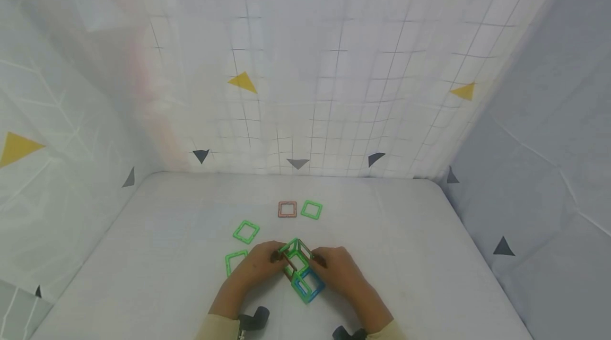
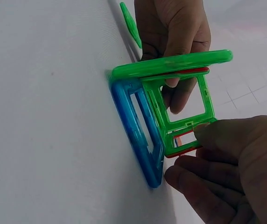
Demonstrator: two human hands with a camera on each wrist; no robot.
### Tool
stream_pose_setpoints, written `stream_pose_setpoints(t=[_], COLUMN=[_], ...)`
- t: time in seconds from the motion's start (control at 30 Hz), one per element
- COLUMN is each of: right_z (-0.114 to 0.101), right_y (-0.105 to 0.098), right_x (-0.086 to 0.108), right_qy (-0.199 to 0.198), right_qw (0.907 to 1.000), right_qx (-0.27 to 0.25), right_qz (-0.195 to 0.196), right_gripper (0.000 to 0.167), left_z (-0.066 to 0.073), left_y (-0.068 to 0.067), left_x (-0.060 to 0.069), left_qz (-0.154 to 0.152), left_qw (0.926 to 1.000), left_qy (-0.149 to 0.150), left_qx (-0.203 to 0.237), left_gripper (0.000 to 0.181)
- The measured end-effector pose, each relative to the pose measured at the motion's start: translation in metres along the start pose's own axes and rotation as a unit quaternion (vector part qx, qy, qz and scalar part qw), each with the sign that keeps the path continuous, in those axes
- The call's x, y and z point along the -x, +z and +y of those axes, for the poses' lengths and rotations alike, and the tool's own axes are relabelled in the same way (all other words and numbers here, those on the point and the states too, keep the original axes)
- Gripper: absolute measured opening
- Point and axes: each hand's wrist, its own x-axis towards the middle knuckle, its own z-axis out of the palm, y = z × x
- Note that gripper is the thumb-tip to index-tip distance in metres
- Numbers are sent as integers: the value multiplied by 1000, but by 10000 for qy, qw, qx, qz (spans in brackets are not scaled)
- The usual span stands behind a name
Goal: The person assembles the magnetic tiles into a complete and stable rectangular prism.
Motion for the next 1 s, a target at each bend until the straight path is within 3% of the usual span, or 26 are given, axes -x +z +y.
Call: stream_pose_setpoints(t=[0.23, 0.43, 0.6, 0.77, 1.0], right_z=[13, 26, 35, 43, 61], right_y=[-9, -15, -11, -6, -2], right_x=[2, 1, 1, -4, -27], right_qy=[369, 940, 1330, 1351, 1048], right_qw=[9991, 9953, 9906, 9903, 9929], right_qx=[-66, -1, 31, 75, 456], right_qz=[-207, 215, 306, 307, 317], right_gripper=[27, 34, 53, 65, 72], left_z=[0, -2, -4, -3, -4], left_y=[-1, -1, 0, 1, 2], left_x=[-3, -4, -3, -2, -3], left_qz=[-107, -92, -77, -62, -65], left_qw=[9999, 9999, 9999, 9998, 9998], left_qy=[-30, -70, -146, -188, -178], left_qx=[46, 49, 24, -20, 24], left_gripper=[37, 37, 38, 37, 37])
